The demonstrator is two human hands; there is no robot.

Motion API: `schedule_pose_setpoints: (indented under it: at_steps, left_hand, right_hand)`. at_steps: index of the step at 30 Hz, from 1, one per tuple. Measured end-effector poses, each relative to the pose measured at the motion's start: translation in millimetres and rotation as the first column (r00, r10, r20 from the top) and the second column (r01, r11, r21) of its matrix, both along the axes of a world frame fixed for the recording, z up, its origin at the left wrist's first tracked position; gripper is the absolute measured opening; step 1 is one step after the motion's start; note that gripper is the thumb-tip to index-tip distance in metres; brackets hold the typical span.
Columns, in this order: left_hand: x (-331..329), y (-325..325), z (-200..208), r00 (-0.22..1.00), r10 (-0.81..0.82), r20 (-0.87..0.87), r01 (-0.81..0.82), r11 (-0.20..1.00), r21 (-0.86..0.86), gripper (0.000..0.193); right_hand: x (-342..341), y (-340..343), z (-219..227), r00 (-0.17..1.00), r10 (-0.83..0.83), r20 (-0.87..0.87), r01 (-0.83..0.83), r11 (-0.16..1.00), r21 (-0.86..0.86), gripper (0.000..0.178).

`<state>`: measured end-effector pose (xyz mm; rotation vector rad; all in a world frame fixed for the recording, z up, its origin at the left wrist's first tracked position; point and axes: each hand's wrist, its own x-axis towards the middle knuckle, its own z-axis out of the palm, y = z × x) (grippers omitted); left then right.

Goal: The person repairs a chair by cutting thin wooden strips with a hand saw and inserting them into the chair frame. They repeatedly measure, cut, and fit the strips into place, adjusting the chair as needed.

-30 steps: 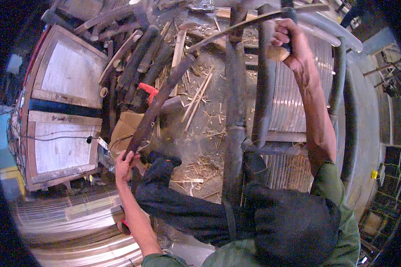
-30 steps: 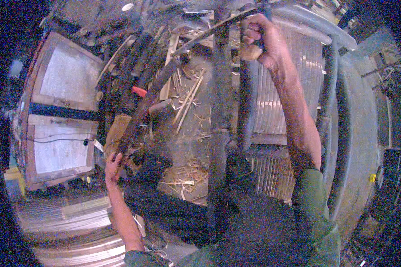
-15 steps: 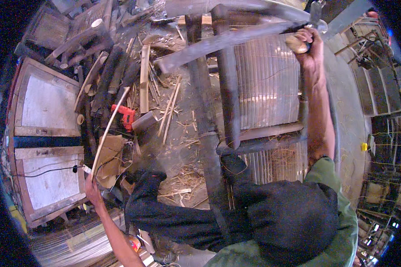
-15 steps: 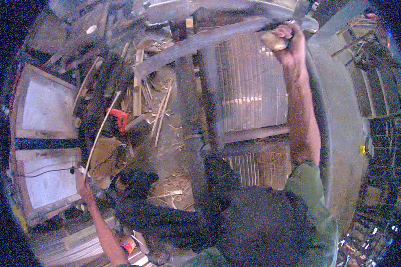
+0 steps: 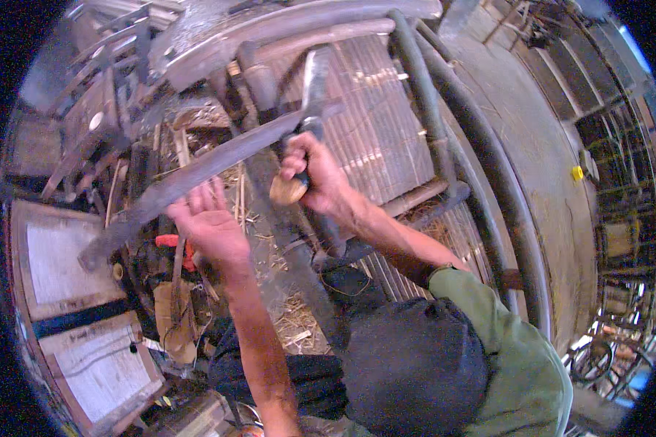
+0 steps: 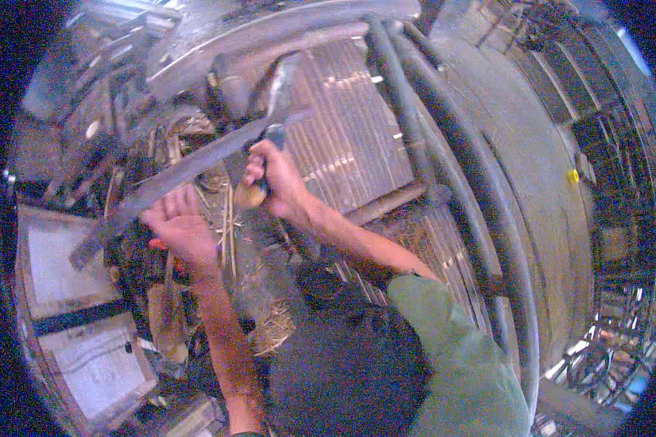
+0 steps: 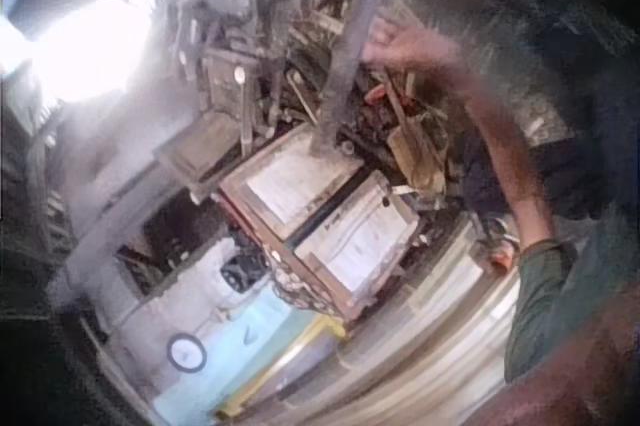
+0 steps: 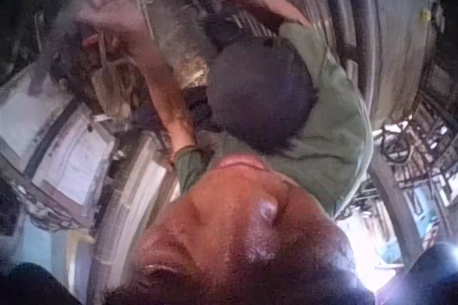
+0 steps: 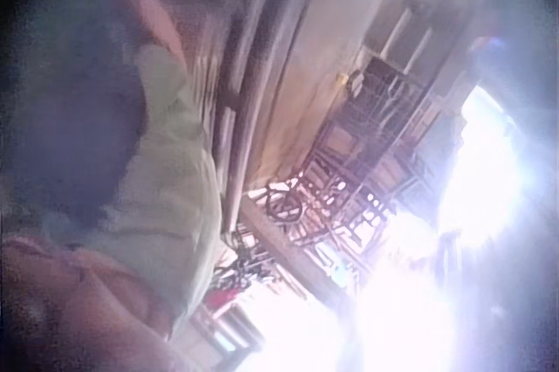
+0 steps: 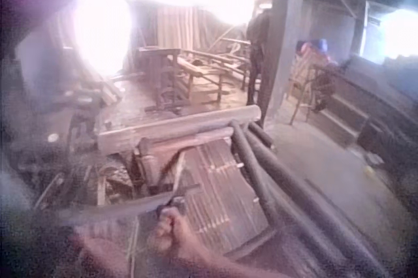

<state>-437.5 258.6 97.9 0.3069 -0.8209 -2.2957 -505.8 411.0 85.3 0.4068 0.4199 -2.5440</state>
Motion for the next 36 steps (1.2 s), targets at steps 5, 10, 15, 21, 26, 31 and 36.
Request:
schedule_pose_setpoints:
  at_steps: [5,10,15,21,26,31,36]
  left_hand:
    - [-28.8,15.0,37.3,0.985,0.163,0.057,-0.148,0.967,-0.209,0.051]
    - [-73.3,-48.3,38.6,0.929,0.319,0.186,-0.236,0.900,-0.366,0.035]
    - [-136.1,-54.4,23.6,0.979,-0.102,0.175,0.124,0.986,-0.116,0.032]
    - [-171.0,168.0,24.4,0.922,-0.339,0.189,0.378,0.892,-0.247,0.022]
    - [-171.1,279.8,0.6,0.901,-0.344,0.264,0.426,0.814,-0.394,0.030]
    - [-186.8,308.5,-32.7,0.905,-0.345,0.249,0.426,0.733,-0.530,0.033]
    - [-205.4,316.4,-37.9,0.872,-0.371,0.319,0.488,0.712,-0.505,0.031]
  right_hand:
    - [24.2,5.7,-12.1,0.988,0.053,-0.144,-0.011,0.959,0.282,0.013]
    - [53.6,57.3,-12.8,0.798,0.287,-0.530,0.331,0.526,0.784,0.030]
    - [134.0,190.1,-44.8,0.834,0.405,-0.373,0.422,-0.035,0.906,0.057]
    - [250.8,287.3,-92.0,0.999,0.048,-0.018,0.042,-0.571,0.820,0.061]
    - [309.1,295.7,-125.5,0.987,-0.133,0.089,-0.157,-0.687,0.709,0.065]
    - [308.6,290.1,-113.4,0.981,-0.105,0.163,-0.189,-0.710,0.679,0.058]
    - [265.9,273.4,-108.8,0.980,-0.077,-0.182,0.096,-0.619,0.779,0.044]
